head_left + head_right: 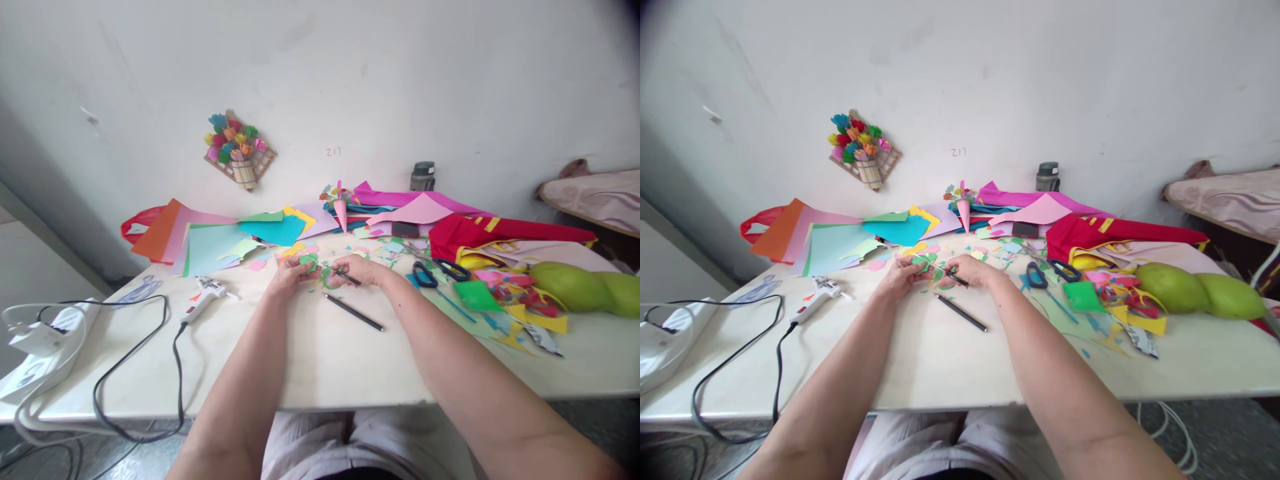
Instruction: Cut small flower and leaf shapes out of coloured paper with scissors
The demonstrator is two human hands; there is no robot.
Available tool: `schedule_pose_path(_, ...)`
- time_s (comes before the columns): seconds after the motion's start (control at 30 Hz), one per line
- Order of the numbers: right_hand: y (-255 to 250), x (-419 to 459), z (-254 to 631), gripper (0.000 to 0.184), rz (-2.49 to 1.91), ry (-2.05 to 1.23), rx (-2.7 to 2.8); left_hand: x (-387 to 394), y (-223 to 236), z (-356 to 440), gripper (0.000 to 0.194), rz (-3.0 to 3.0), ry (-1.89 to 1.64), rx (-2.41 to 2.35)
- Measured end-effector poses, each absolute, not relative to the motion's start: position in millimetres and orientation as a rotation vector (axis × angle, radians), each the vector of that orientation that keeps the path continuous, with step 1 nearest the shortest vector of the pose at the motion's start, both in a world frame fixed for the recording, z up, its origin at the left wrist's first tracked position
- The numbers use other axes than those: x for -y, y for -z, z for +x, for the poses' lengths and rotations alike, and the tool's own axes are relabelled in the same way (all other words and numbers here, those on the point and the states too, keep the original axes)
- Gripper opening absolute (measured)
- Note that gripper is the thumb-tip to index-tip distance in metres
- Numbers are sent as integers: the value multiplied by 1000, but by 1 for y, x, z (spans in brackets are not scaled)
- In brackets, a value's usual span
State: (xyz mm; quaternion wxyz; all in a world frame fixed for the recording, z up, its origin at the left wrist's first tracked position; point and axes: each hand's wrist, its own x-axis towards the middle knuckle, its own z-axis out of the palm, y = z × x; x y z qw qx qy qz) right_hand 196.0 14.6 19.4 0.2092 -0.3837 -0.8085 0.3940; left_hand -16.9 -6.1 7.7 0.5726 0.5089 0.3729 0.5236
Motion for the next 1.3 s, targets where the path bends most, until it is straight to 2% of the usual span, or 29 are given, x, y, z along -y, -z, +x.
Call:
schedule_pose_path(0.4, -26, -8, 198, 32, -1044, -1299, 2159, 5, -5, -17, 29, 1178, -1220, -825)
schedule_pose_path(1.3, -24, -10, 200, 32, -1022, -1262, 2178, 5, -5, -18, 29, 1171, -1223, -830)
